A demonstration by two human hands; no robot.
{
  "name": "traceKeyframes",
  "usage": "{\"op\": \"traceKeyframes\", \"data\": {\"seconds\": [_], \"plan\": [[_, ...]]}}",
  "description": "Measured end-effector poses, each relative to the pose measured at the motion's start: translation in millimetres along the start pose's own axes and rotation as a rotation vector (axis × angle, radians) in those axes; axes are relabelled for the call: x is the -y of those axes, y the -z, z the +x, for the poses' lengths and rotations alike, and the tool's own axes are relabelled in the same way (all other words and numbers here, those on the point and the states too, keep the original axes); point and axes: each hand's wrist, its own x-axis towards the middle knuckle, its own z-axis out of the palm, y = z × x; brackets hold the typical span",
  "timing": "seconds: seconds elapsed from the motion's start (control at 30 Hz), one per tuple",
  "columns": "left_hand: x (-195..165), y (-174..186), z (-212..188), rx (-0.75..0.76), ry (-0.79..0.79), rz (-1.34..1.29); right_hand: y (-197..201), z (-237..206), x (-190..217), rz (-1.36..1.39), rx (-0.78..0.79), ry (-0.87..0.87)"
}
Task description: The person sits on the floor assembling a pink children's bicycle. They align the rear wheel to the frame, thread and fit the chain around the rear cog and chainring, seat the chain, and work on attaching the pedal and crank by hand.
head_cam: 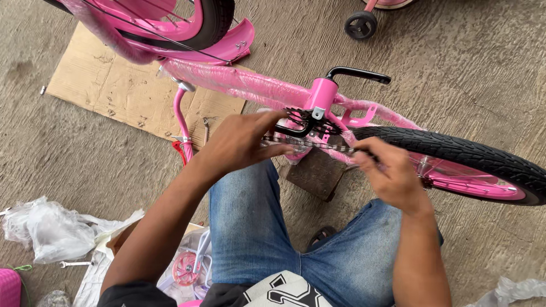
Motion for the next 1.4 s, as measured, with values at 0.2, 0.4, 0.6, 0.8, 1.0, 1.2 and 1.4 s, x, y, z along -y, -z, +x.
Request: {"op": "traceKeyframes", "data": {"seconds": [0.2, 0.4, 0.6, 0.8, 1.0, 1.2, 1.4], "plan": [[27.2, 21.3, -14.4, -0.086, 0.278, -0.037, 31.2, -7.4, 6.4, -0.155, -0.173, -0.015], [35.5, 15.5, 4.7, -0.237, 0.013, 0.043, 41.6, -12.2, 15.9, -0.261, -0.249, -0.035], [58.8, -13.2, 5.0, -0.220, 0.200, -0.214, 36.1, -13.4, 22.3, -0.318, -0.187, -0.089], [95.9, -67.8, -12.1, -0.216, 0.446, -0.637, 33.0, -9.0, 26.4, -0.390, -0.156, -0.036], [117.3, -130.3, -26.7, -0.299, 0.602, -1.386, 31.5, -3.0, 25.1, -0.381, -0.150, -0.150], [88.3, -216.8, -21.5, -0.558, 0.569, -1.100, 33.7, -2.0, 23.2, -0.384, -0.154, -0.144], [33.3, -268.8, 6.7, -0.984, 0.607, -0.881, 37.8, -10.3, 26.6, -0.387, -0.167, -0.111]]}}
